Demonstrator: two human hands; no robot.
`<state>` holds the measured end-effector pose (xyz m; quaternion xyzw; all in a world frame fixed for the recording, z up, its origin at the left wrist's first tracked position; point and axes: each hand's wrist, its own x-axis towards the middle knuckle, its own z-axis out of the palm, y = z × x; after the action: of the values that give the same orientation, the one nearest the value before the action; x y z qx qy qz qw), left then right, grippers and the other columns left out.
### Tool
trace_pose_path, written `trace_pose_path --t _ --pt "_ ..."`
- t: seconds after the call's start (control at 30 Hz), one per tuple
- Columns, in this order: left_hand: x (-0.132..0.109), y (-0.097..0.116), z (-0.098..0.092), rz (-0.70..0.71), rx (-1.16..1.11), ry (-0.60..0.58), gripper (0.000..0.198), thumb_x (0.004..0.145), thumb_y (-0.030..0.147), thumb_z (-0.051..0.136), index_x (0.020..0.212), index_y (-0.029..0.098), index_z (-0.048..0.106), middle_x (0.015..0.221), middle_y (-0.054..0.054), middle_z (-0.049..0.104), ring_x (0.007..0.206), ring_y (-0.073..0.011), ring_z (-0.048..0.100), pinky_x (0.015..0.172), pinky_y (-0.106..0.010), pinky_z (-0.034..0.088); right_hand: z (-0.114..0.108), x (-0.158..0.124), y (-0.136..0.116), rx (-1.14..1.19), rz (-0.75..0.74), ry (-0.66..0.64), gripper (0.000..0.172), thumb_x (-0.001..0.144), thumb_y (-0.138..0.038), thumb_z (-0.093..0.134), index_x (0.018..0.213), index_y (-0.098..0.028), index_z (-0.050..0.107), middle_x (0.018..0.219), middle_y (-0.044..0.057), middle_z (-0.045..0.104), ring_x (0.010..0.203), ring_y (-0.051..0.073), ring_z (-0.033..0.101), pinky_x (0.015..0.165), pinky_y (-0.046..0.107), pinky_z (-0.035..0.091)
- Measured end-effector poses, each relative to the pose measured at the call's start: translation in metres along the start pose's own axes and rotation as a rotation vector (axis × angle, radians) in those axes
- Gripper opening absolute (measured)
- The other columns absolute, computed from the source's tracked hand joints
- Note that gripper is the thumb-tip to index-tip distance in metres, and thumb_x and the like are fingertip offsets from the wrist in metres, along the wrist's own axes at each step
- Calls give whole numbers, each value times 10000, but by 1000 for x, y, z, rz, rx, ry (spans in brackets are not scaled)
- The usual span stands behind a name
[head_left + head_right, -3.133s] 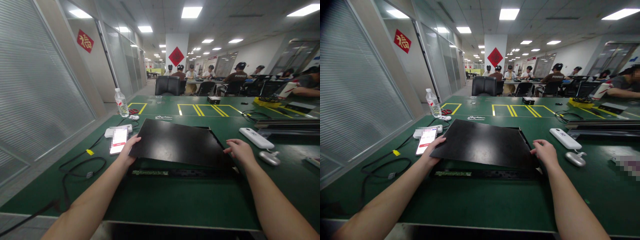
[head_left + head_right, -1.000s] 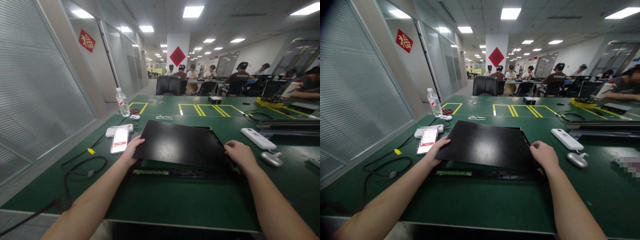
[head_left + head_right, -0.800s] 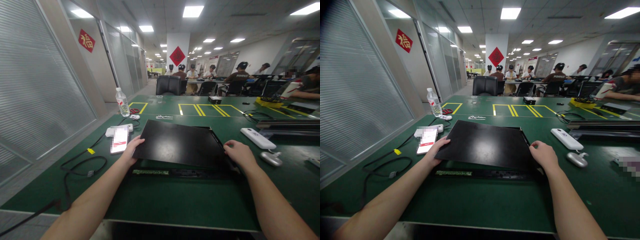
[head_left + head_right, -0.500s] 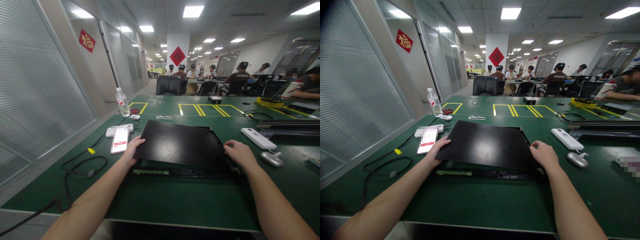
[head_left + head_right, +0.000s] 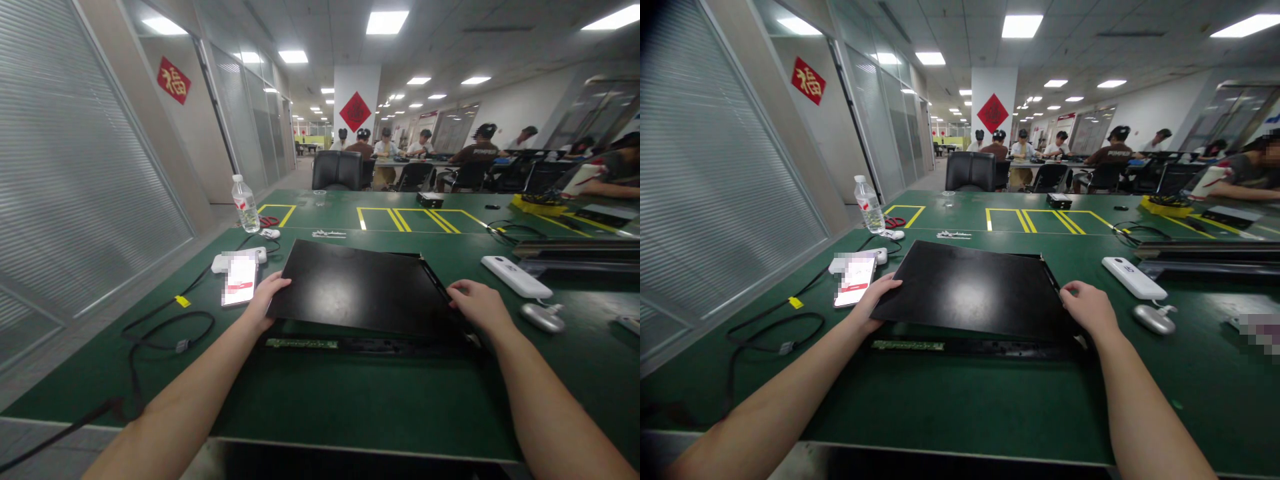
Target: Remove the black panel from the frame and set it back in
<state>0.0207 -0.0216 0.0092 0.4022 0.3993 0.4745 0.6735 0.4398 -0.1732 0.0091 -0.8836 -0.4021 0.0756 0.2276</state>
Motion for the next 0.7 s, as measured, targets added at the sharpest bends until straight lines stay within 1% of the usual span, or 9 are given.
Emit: trace_pose_path --t 0.13,0.3,0.5,0.6,0.7 --pt "-1 1 1 -4 11 8 363 596 172 767 957 131 749 788 -78 771 648 -223 707 575 -278 530 -1 -1 -1 14 6 -12 227 852 -353 549 897 -241 741 739 28 738 676 218 656 612 320 423" --pt "-3 4 1 -18 -3 1 376 616 163 773 989 125 749 819 -89 779 667 -226 718 585 -279 545 0 0 0 6 -5 -7 232 855 -361 547 896 -243 743 745 29 741 720 229 662 624 320 419" --pt "-7 8 5 -14 -39 32 537 662 127 767 1197 136 712 929 -100 794 774 -253 748 625 -292 570 1 1 2 -6 -26 17 267 840 -371 539 913 -234 756 741 48 741 776 243 666 622 319 410" --pt "-8 10 7 8 -33 45 568 706 159 771 1267 144 686 998 -104 794 843 -247 753 671 -283 577 3 2 4 -12 -35 15 300 838 -389 523 919 -229 763 743 52 741 779 246 665 627 322 412" --pt "-6 9 5 20 -7 42 589 730 186 765 1311 156 668 1029 -98 793 873 -237 751 698 -277 574 4 3 5 -24 -50 24 316 830 -398 513 908 -227 767 740 56 738 758 244 660 623 323 411"
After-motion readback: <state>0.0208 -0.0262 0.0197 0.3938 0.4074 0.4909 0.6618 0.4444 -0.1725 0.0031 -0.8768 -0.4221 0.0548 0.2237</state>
